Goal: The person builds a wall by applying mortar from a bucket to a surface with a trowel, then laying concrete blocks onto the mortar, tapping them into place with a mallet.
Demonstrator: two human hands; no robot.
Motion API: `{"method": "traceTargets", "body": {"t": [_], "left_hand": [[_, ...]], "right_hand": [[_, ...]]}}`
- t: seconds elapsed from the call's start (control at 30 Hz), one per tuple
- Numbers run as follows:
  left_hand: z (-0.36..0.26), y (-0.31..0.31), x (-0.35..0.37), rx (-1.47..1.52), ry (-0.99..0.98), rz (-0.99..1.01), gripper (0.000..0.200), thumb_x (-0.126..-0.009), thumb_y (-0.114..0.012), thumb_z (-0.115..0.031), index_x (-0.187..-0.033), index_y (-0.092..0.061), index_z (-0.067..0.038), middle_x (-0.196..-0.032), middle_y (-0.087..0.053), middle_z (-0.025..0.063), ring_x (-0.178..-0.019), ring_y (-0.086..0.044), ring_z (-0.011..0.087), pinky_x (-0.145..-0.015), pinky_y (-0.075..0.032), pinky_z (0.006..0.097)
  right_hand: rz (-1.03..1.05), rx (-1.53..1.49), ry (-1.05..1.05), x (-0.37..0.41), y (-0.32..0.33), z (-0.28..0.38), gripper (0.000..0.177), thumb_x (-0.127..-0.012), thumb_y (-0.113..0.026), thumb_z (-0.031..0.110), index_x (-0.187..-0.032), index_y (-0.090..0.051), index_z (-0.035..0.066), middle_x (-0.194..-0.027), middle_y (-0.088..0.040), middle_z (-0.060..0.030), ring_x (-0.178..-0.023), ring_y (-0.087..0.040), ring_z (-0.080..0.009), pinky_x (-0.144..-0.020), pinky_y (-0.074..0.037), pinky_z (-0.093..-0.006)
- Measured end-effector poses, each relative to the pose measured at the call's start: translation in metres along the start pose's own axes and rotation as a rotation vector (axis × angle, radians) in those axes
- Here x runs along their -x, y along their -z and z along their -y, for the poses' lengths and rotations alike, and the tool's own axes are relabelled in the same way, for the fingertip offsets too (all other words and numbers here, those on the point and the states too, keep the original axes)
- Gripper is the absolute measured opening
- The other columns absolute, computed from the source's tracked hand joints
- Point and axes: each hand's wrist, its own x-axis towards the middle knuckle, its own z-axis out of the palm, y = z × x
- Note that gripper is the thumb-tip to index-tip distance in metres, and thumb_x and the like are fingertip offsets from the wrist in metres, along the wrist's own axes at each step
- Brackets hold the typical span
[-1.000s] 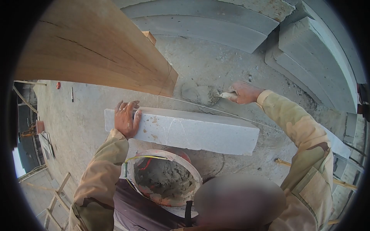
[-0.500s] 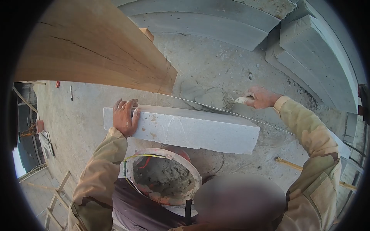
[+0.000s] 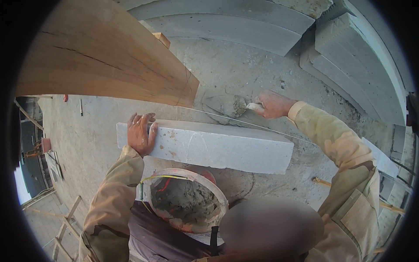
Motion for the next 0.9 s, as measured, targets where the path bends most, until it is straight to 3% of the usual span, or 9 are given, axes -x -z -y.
{"method": "traceTargets", "body": {"t": [0.1, 0.23, 0.3, 0.5, 0.63, 0.77, 0.87, 0.9], "left_hand": [[-0.001, 0.001, 0.0, 0.01, -0.003, 0.01, 0.035, -0.096, -0.06, -0.024, -0.123, -0.062, -0.003, -0.107, -0.072, 0.0155, -0.109, -0.062, 0.0371, -0.116, -0.031, 0.0562], [0.0, -0.001, -0.001, 0.012, -0.011, 0.0, 0.034, -0.096, -0.059, -0.023, -0.124, -0.062, -0.003, -0.106, -0.072, 0.0148, -0.109, -0.062, 0.0367, -0.115, -0.032, 0.0564], [0.0, 0.001, -0.002, 0.014, -0.011, 0.004, 0.034, -0.096, -0.059, -0.022, -0.124, -0.061, -0.004, -0.105, -0.072, 0.0147, -0.109, -0.062, 0.0368, -0.115, -0.032, 0.0565], [-0.002, 0.0, -0.001, 0.012, -0.032, -0.001, 0.032, -0.095, -0.059, -0.02, -0.123, -0.06, -0.004, -0.103, -0.072, 0.0146, -0.108, -0.062, 0.0374, -0.115, -0.032, 0.057], [0.0, -0.001, -0.001, 0.029, -0.028, -0.001, 0.033, -0.095, -0.059, -0.019, -0.124, -0.06, -0.004, -0.103, -0.072, 0.0144, -0.108, -0.061, 0.0376, -0.115, -0.032, 0.0572], [-0.001, -0.001, -0.002, 0.019, -0.036, 0.007, 0.033, -0.095, -0.058, -0.02, -0.124, -0.06, -0.004, -0.103, -0.072, 0.0143, -0.108, -0.061, 0.0374, -0.115, -0.031, 0.0578], [-0.001, -0.001, -0.003, 0.027, -0.037, 0.007, 0.034, -0.095, -0.058, -0.021, -0.125, -0.06, -0.004, -0.103, -0.072, 0.0142, -0.108, -0.061, 0.0371, -0.115, -0.031, 0.0582], [-0.002, 0.0, -0.004, 0.017, -0.043, 0.001, 0.033, -0.096, -0.055, -0.02, -0.125, -0.06, -0.004, -0.103, -0.072, 0.0147, -0.107, -0.062, 0.0376, -0.115, -0.032, 0.0578]], "right_hand": [[0.064, 0.067, -0.042, 0.025, -0.003, -0.017, 0.022, -0.089, -0.064, 0.018, -0.09, -0.068, -0.004, -0.079, -0.066, -0.0267, -0.071, -0.064, -0.0412, -0.067, -0.047, -0.049], [0.065, 0.119, 0.01, 0.058, 0.002, -0.03, 0.02, -0.087, -0.065, 0.018, -0.093, -0.07, -0.001, -0.079, -0.067, -0.0252, -0.071, -0.064, -0.0418, -0.068, -0.049, -0.0492], [-0.101, 0.172, 0.101, 0.066, 0.006, -0.028, 0.021, -0.085, -0.066, 0.018, -0.096, -0.071, 0.001, -0.081, -0.068, -0.0235, -0.076, -0.066, -0.0407, -0.073, -0.051, -0.0498], [-0.042, 0.197, 0.142, 0.029, 0.001, 0.003, 0.023, -0.083, -0.069, 0.019, -0.099, -0.073, 0.003, -0.087, -0.07, -0.0219, -0.087, -0.067, -0.0417, -0.081, -0.051, -0.0508], [0.06, 0.268, 0.04, 0.046, -0.005, -0.012, 0.025, -0.082, -0.069, 0.019, -0.102, -0.073, 0.003, -0.088, -0.07, -0.0225, -0.092, -0.067, -0.0418, -0.085, -0.051, -0.0517], [0.004, 0.274, 0.004, 0.105, -0.004, -0.039, 0.028, -0.082, -0.069, 0.019, -0.106, -0.073, 0.004, -0.091, -0.071, -0.0214, -0.094, -0.068, -0.0409, -0.087, -0.051, -0.0515], [0.044, 0.297, -0.082, 0.128, 0.026, -0.032, 0.033, -0.081, -0.069, 0.018, -0.111, -0.073, 0.006, -0.096, -0.071, -0.0205, -0.095, -0.067, -0.0402, -0.088, -0.051, -0.0495], [0.153, 0.233, -0.177, 0.124, 0.043, -0.023, 0.035, -0.082, -0.069, 0.019, -0.114, -0.072, 0.006, -0.099, -0.071, -0.0196, -0.095, -0.067, -0.0405, -0.089, -0.051, -0.049]]}}
